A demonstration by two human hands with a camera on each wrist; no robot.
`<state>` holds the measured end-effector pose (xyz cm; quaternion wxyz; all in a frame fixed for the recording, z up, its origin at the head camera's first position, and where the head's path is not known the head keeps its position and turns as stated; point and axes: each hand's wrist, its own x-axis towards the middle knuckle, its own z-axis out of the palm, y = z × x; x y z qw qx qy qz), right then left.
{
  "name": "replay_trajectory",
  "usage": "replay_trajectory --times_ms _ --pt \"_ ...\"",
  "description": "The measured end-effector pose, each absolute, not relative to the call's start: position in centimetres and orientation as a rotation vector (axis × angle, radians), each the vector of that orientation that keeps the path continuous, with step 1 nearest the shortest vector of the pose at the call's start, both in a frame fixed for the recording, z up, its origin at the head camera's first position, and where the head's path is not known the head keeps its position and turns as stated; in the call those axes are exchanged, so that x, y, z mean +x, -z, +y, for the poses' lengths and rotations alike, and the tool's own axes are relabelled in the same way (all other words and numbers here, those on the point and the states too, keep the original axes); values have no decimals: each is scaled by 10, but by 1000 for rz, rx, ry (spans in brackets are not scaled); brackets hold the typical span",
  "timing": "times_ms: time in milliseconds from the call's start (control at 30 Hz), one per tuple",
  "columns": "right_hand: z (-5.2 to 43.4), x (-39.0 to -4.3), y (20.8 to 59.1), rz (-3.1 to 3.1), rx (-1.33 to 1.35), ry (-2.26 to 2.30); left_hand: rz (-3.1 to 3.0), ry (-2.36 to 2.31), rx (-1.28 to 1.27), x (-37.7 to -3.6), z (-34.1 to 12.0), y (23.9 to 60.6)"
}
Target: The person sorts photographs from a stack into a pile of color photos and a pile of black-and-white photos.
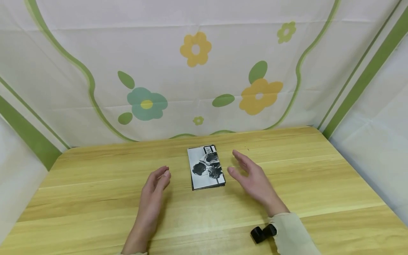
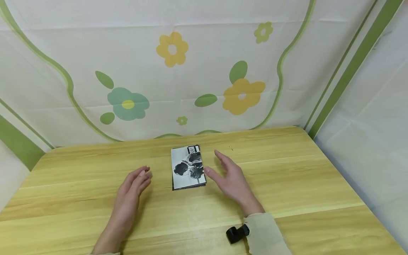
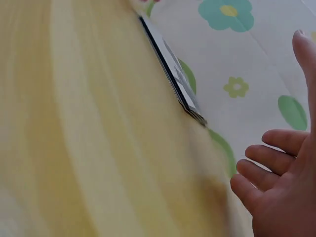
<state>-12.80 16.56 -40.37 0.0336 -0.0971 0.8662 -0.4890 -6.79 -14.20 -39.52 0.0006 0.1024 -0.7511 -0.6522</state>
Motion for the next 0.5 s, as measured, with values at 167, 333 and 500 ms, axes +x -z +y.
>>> replay_trajectory --times_ms 167,333,500 --pt "170 -131 411 2539 -259 1721 -2270 2080 365 -69 -140 402" --pt "176 -130 411 2500 -212 1831 -2328 1999 358 -71 -137 403" --pt "177 -130 412 2457 -189 1876 -2349 1951 364 -71 -135 406"
